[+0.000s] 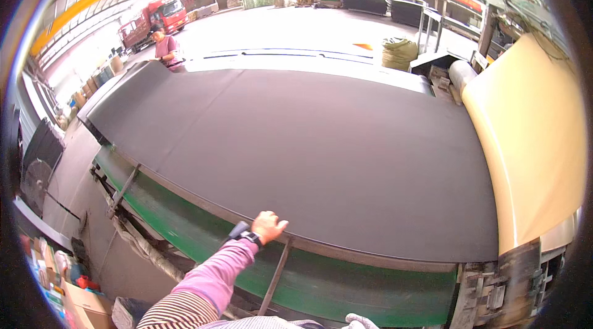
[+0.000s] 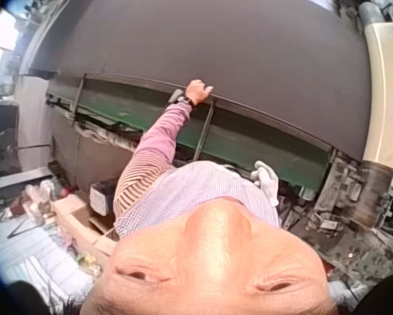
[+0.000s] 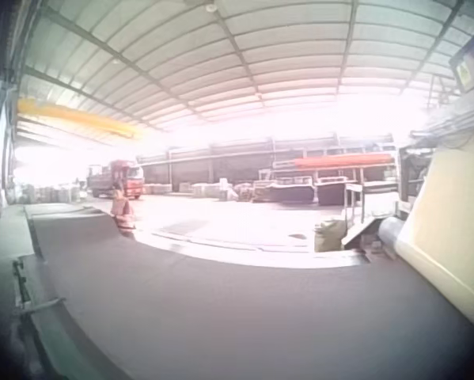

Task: Smoothing and aligning large industrial mats as they move along a conveyor belt in a manufacturing facility.

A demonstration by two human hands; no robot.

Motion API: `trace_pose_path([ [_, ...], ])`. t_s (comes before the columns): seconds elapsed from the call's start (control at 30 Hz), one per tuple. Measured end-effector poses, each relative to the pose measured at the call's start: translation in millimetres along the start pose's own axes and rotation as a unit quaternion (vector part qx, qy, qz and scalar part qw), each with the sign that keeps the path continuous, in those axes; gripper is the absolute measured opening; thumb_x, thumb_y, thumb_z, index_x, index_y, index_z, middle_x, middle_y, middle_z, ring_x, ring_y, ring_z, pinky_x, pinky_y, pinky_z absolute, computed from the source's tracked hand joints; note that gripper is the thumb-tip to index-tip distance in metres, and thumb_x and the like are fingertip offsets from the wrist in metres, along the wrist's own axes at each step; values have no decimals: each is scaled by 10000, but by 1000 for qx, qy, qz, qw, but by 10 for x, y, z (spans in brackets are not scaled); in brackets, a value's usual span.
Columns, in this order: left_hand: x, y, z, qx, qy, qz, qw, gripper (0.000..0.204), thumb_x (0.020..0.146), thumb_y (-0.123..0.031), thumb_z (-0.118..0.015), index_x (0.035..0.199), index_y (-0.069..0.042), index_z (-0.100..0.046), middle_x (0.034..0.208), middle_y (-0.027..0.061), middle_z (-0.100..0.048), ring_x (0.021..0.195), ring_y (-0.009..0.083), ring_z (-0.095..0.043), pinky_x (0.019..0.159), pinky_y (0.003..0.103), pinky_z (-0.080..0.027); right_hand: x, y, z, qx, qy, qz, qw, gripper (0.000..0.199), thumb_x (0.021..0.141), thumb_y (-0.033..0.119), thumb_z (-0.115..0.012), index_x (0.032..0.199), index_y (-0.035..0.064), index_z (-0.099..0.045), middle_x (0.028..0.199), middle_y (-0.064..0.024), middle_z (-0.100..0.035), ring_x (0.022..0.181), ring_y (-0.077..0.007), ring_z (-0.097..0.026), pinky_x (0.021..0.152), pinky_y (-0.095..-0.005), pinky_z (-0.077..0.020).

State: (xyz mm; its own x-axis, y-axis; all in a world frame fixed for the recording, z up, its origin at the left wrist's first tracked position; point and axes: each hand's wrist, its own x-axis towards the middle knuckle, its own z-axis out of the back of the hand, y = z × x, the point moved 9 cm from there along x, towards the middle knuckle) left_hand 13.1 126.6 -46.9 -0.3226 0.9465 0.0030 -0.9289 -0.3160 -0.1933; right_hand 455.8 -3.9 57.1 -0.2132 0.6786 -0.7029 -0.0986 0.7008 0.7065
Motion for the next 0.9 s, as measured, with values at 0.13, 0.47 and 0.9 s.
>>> trace_pose_path([
  [0.13, -23, -785, 38, -28, -25, -51, 998, 583, 852, -570, -526, 816, -20, -715, 935, 139, -637, 968, 277, -579, 844, 388, -487, -232, -44, -53, 30, -29, -11, 999, 274, 916, 133, -525, 1150, 24, -615, 777, -31, -635, 526, -47, -460, 479, -197, -395],
  [0.47, -265, -1732, 385, 11, -93, -409, 908, 179, 835, -243, -598, 865, -83, -672, 971, 119, -685, 952, 308, -642, 864, 429, -513, -285, 70, 161, 17, -47, -12, 999, 328, 898, 248, -638, 1129, 15, -632, 787, -28, -646, 588, -47, -507, 524, -195, -427],
  [0.9, 244, -693, -303, -181, 53, -142, 972, 403, 906, -323, -604, 1167, -18, -640, 1184, 179, -610, 1143, 322, -544, 991, 390, -416, 174, 37, 216, 108, 75, -7, 991, 341, 933, 220, -602, 1239, 73, -583, 925, -26, -647, 690, -57, -555, 572, -206, -457],
])
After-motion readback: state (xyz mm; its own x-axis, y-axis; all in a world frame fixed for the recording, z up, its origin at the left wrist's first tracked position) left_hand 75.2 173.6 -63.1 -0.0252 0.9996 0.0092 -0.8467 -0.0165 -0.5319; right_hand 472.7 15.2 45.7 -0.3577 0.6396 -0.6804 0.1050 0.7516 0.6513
